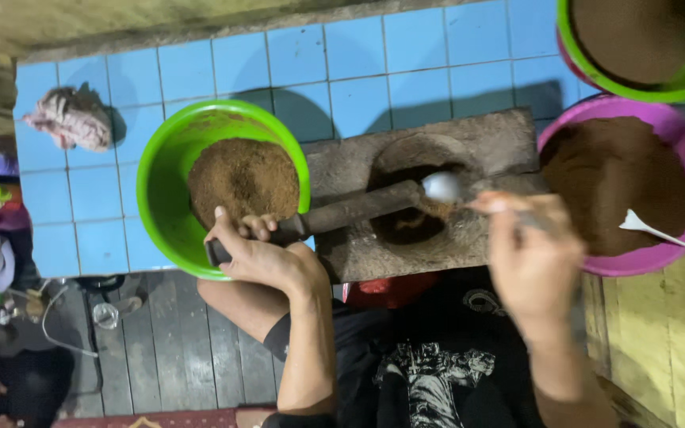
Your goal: The person uses a wooden pestle and a spoon to grind a brown powder in a wooden mortar. They repeatedly scrape the sides of the mortar and transfer the ground powder into a green bowl.
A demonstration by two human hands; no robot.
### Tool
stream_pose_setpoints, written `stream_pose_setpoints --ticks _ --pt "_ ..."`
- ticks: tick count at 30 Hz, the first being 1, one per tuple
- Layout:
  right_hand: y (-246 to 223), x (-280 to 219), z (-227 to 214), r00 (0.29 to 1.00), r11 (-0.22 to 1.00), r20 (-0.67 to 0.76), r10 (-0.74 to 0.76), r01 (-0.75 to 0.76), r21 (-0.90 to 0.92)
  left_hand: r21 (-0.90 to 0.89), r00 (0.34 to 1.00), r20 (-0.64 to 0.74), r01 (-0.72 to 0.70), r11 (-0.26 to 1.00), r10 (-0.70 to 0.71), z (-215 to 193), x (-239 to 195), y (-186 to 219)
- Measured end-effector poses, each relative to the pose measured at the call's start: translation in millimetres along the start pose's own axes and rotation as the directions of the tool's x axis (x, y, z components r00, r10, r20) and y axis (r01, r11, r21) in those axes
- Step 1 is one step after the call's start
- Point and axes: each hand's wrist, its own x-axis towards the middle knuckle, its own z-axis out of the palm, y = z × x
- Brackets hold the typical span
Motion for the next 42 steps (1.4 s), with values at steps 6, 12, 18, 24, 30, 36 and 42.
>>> stream_pose_setpoints --ticks 6,12,18,24,30,36,42 --pt "20.3 22.2 24.0 0.958 0.989 0.253 -0.137 0.119 0.088 0.028 0.999 0.035 0.017 0.999 -0.018 -13.3 14.3 -10.4" --pt "31.1 13.9 6.4 0.960 0.987 0.237 -0.152 0.134 0.093 0.044 0.999 0.049 0.013 0.999 -0.016 -12.1 11.2 -6.8" --pt "31.8 16.2 -22.3 0.940 0.893 0.194 -0.280 0.329 -0.307 0.026 0.998 0.042 0.044 0.999 -0.045 -17.7 2.1 3.5" --pt "22.6 9.7 2.8 0.818 0.904 0.498 -0.289 0.404 -0.138 -0.010 0.994 0.081 0.076 0.997 -0.075 -31.1 -7.6 9.5" --pt "47.8 25.6 2.0 0.938 0.952 0.265 -0.226 0.270 -0.142 -0.043 0.998 0.045 0.049 0.998 -0.047 -37.4 -0.8 2.2" --pt "60.2 25.5 18.9 0.824 0.961 0.501 -0.264 0.267 0.067 -0.049 0.999 0.035 0.029 0.998 -0.027 -40.0 2.3 -3.0" --pt "52.7 37.8 38.2 0.797 0.965 0.553 -0.243 0.257 0.054 -0.043 0.999 0.011 -0.029 0.999 0.030 -38.3 0.3 -4.5"
